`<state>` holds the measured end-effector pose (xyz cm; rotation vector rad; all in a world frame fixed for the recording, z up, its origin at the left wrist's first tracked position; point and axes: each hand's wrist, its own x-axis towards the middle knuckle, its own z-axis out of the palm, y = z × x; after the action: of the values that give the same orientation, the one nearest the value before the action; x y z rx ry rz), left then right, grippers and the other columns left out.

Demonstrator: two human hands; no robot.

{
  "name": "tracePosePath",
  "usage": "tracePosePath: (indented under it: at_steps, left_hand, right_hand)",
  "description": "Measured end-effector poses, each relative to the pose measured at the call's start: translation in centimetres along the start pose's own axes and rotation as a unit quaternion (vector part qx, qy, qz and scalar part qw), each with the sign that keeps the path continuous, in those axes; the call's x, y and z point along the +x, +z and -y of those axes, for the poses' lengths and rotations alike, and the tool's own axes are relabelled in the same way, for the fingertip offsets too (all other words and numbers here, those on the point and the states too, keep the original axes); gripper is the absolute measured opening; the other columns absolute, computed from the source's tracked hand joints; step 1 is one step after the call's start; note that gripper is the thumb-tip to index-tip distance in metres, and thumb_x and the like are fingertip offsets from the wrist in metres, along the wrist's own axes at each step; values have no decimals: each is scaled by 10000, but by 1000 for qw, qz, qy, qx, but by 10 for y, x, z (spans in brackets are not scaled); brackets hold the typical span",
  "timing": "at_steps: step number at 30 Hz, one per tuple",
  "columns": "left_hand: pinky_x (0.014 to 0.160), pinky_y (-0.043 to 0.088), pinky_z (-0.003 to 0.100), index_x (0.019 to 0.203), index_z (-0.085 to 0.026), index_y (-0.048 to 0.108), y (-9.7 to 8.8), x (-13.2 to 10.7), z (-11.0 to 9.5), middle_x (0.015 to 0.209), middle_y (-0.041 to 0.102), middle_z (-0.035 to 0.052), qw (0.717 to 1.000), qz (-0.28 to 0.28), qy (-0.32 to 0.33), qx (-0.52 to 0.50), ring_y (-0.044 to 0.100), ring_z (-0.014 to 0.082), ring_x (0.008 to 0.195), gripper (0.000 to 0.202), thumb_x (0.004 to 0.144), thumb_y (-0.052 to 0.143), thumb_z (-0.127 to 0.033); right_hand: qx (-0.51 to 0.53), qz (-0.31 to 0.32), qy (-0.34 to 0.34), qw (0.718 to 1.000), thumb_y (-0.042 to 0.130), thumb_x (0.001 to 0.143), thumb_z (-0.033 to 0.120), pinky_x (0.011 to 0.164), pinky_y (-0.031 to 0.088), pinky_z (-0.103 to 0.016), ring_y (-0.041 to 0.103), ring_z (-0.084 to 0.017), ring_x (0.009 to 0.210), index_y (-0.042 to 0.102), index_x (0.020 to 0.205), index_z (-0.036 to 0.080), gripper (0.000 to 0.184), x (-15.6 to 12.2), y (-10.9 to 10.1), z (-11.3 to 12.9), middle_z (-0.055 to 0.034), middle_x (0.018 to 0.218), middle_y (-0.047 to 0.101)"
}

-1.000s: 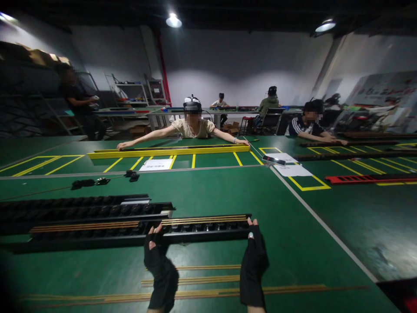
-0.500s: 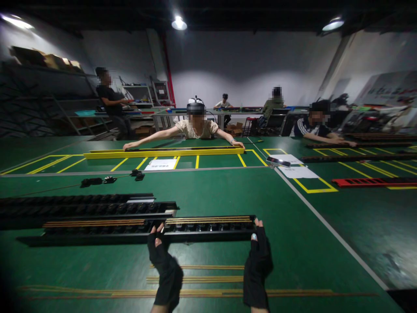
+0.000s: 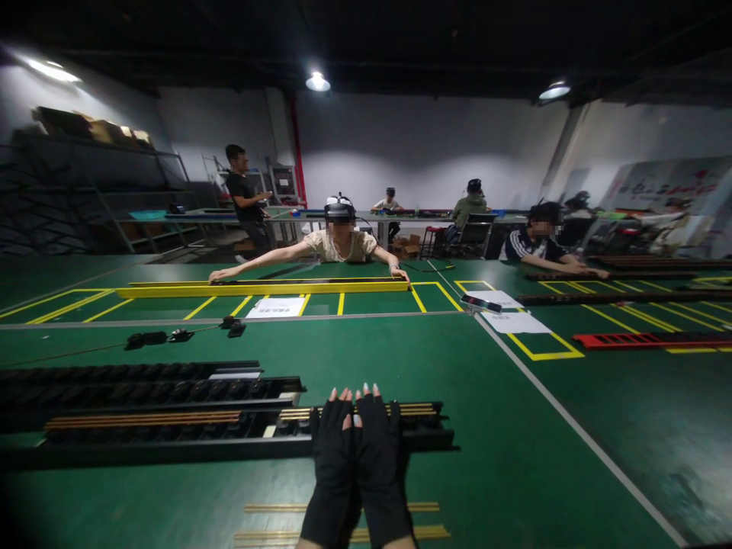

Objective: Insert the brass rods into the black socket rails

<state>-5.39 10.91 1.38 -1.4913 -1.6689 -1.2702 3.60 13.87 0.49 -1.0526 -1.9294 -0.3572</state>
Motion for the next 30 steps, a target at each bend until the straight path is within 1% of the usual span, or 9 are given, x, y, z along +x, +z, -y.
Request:
tracePosePath:
  at_steps: [4, 7, 11, 15, 19, 21, 23, 27, 30]
  left_hand:
    - [1171, 278, 403, 1211, -182, 657, -1, 1, 2, 1104, 753, 79, 998, -43, 44, 22, 664, 209, 1108, 348, 894, 514, -159]
    - [1154, 306, 398, 1201, -175, 662, -4, 3, 3, 1065, 761, 83, 997, -49, 53, 29, 678, 212, 1066, 335, 887, 544, -180]
    - [1088, 385, 403, 1215, -191, 663, -2, 1, 3, 1077, 756, 92, 999, -23, 19, -11, 677, 216, 1082, 329, 912, 537, -214]
    - [1045, 415, 417, 1184, -188, 682, 3, -4, 2, 1080, 754, 103, 999, -30, -10, -25, 679, 227, 1077, 304, 908, 567, -245]
    - [1037, 411, 409, 1202, -184, 672, 4, -5, 1, 1081, 756, 103, 999, -31, 3, -2, 679, 237, 1077, 328, 896, 589, -266]
    - [1039, 405, 403, 1217, -185, 667, 2, -4, 1, 1091, 755, 98, 1000, -28, 8, 0, 674, 236, 1085, 337, 901, 584, -267]
    - [1050, 387, 393, 1239, -178, 656, 0, -3, 1, 1098, 754, 92, 999, -33, 6, 1, 665, 227, 1098, 342, 921, 544, -232]
    - [1106, 312, 394, 1284, -177, 630, -3, -4, 1, 1121, 748, 94, 1000, -15, 9, 0, 653, 223, 1124, 367, 944, 510, -247]
    - [1162, 224, 408, 1286, -186, 629, -3, -6, 3, 1127, 748, 87, 1000, -2, 2, 2, 650, 218, 1128, 370, 953, 469, -218]
  right_hand:
    - [1, -4, -24, 1000, 416, 970, 198, 1192, 174, -471, 556, -229, 1304, 607, 1334, 285, 420, -5, 13, -3, -44, 1262, 699]
    - [8, -10, -40, 999, 446, 955, 201, 1198, 176, -462, 571, -228, 1287, 615, 1316, 258, 402, -9, 14, -9, -51, 1252, 703]
    - [20, -27, -35, 999, 462, 943, 203, 1198, 192, -459, 584, -222, 1271, 618, 1307, 243, 397, -11, 17, -9, -51, 1224, 716]
    - [20, -40, -34, 998, 444, 946, 202, 1184, 229, -449, 579, -220, 1274, 604, 1320, 211, 407, -11, 17, -8, -66, 1224, 715]
    - [-7, -13, 13, 1000, 384, 955, 183, 1200, 162, -494, 557, -234, 1304, 618, 1303, 242, 423, -7, 8, -5, -63, 1266, 695]
    - [-8, -11, 29, 999, 386, 958, 182, 1205, 134, -500, 568, -231, 1293, 642, 1262, 267, 406, -6, 4, -3, -41, 1243, 708]
    - [-3, -11, 29, 1000, 398, 955, 177, 1204, 142, -491, 568, -227, 1293, 649, 1249, 260, 395, -5, 2, -3, -34, 1229, 715]
    - [-13, -24, 34, 999, 407, 950, 202, 1197, 140, -523, 537, -265, 1331, 632, 1283, 210, 402, -5, 0, -6, -80, 1247, 704]
    - [-20, -33, 33, 999, 413, 946, 194, 1200, 128, -537, 573, -265, 1291, 645, 1259, 207, 390, -5, -2, -8, -77, 1207, 722]
